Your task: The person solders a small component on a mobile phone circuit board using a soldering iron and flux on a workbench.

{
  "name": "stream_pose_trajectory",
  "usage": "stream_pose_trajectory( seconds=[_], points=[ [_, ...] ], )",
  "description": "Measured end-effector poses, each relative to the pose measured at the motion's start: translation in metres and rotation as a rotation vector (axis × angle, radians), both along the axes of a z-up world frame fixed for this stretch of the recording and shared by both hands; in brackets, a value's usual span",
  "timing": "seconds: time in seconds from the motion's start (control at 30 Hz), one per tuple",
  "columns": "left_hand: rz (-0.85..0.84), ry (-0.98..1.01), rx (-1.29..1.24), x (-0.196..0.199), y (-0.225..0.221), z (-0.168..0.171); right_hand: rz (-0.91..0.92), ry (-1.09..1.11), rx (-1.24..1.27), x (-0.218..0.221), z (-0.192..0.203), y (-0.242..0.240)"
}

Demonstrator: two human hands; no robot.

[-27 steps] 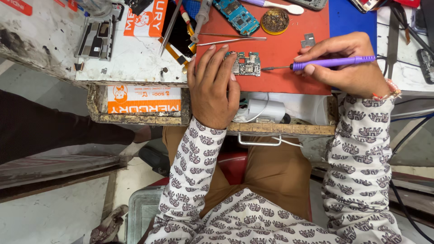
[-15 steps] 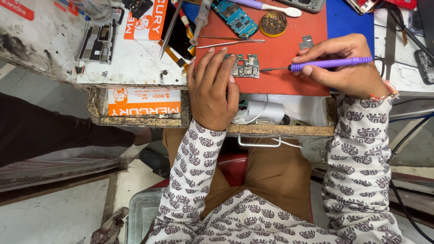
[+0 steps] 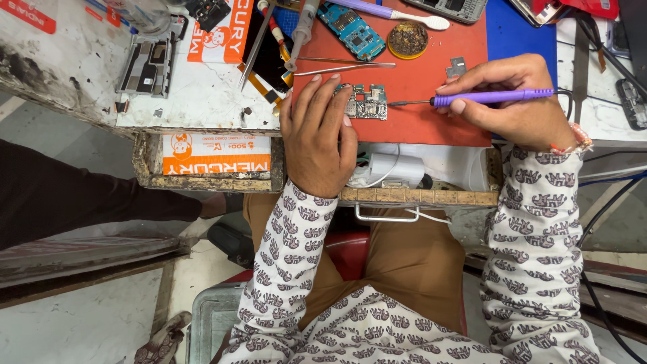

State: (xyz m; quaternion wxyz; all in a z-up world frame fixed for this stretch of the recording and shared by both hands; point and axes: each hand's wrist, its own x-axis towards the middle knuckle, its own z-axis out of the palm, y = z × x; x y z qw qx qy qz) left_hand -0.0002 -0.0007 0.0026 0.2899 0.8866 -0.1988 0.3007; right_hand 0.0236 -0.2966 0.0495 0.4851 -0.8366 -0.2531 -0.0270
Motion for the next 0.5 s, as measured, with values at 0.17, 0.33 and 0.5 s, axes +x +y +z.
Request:
stream_pose_trajectory(
  seconds=[0.17, 0.33, 0.5],
  points=[
    [0.001, -0.001, -0.001, 0.0002, 0.0001, -0.0003, 0.000, 0.003, -0.003, 0.0006, -0.0008, -0.0011],
    [-0.001, 0.001, 0.000, 0.0001, 0.0006, -0.0001, -0.001, -0.010, -0.023, 0.0006, -0.0024, -0.0019],
    [0.002, 0.003, -0.001, 0.0001, -0.0001, -0.0004, -0.002, -0.003, -0.024, 0.0018, -0.0025, -0.0021]
  ],
)
